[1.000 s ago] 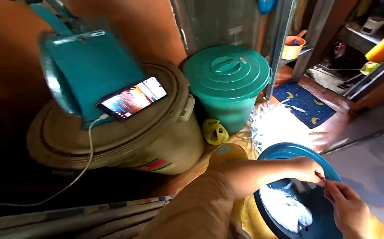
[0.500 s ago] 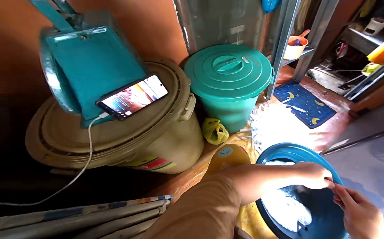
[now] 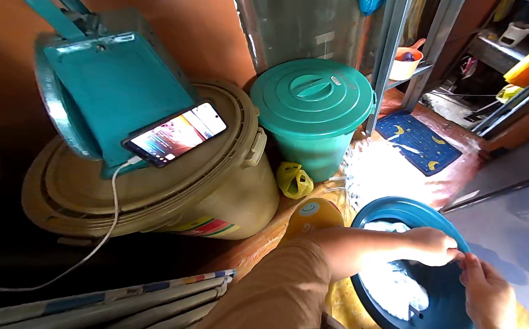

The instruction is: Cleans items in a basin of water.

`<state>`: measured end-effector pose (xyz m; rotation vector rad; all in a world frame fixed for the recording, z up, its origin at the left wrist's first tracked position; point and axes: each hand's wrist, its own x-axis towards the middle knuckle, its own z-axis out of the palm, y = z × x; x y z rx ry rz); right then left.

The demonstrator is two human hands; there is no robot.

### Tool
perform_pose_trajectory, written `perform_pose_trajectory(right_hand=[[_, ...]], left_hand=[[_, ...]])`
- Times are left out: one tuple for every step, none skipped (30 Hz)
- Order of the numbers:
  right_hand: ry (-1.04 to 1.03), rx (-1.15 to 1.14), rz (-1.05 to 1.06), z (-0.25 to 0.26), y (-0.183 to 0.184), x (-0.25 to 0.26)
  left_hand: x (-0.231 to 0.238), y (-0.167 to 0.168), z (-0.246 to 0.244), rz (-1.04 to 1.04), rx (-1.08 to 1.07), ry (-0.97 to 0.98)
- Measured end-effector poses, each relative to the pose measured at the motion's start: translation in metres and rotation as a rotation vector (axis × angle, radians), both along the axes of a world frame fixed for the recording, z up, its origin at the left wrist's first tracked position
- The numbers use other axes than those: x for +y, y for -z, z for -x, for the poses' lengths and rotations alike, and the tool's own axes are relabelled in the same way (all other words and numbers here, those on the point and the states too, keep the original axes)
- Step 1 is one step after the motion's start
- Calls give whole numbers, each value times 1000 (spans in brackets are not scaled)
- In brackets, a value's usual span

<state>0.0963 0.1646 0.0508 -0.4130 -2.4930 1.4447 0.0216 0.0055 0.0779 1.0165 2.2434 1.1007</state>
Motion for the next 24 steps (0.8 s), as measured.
perform_pose_trajectory(right_hand=[[8,-3,10,1,2,-1],[10,-4,37,1,2,-2],[-4,-3,89,1,2,-3],[-32,-2,157,1,1,-2],[-70,-14,223,1,0,1],[-107,-38,267,0,-1,3],[-130,-63,295,0,-4,5],[-135,-83,303,-1,-6,7],[-128,-96,283,-3,-9,7],[-116,-95,239,-4,-10,7],[-108,-90,166,-4,-10,6],[-98,-96,84,-4,-10,5],[-89,-114,21,-4,-10,4],[-83,-133,-19,-3,-11,2],[-75,-138,-42,-2,-11,0],[-65,-130,-42,-1,-11,-1],[-57,-117,-21,-1,-10,-1],[-60,-107,22,0,-10,1],[-71,-103,76,0,-9,4],[-81,-115,137,0,-10,6],[-89,-136,209,-1,-11,9],[-100,-159,272,-1,-13,11],[-111,-177,315,-2,-14,13],[-122,-189,342,-3,-15,15]], left_hand=[[0,0,-1,10,-18,-2],[-1,-2,-1,14,-44,-3],[-3,-3,0,2,-80,-4],[-6,-4,2,-17,-117,-9],[-10,-4,4,-45,-141,-17],[-13,-4,5,-74,-153,-25],[-16,-3,6,-91,-159,-35],[-18,-4,6,-93,-172,-42],[-19,-5,6,-94,-188,-51],[-18,-5,5,-95,-207,-59],[-16,-5,5,-85,-227,-67],[-14,-5,4,-62,-245,-75],[-11,-5,3,-35,-263,-86],[-7,-5,2,-13,-278,-97],[-5,-6,0,10,-292,-100],[-2,-6,-1,21,-298,-102],[-1,-6,-2,18,-301,-103],[1,-5,-1,3,-302,-105],[1,-3,1,-17,-304,-109],[1,0,3,-47,-307,-118],[0,3,5,-75,-320,-129],[0,4,6,-88,-342,-138],[0,4,7,-89,-367,-146],[0,4,7,-85,-392,-157]])
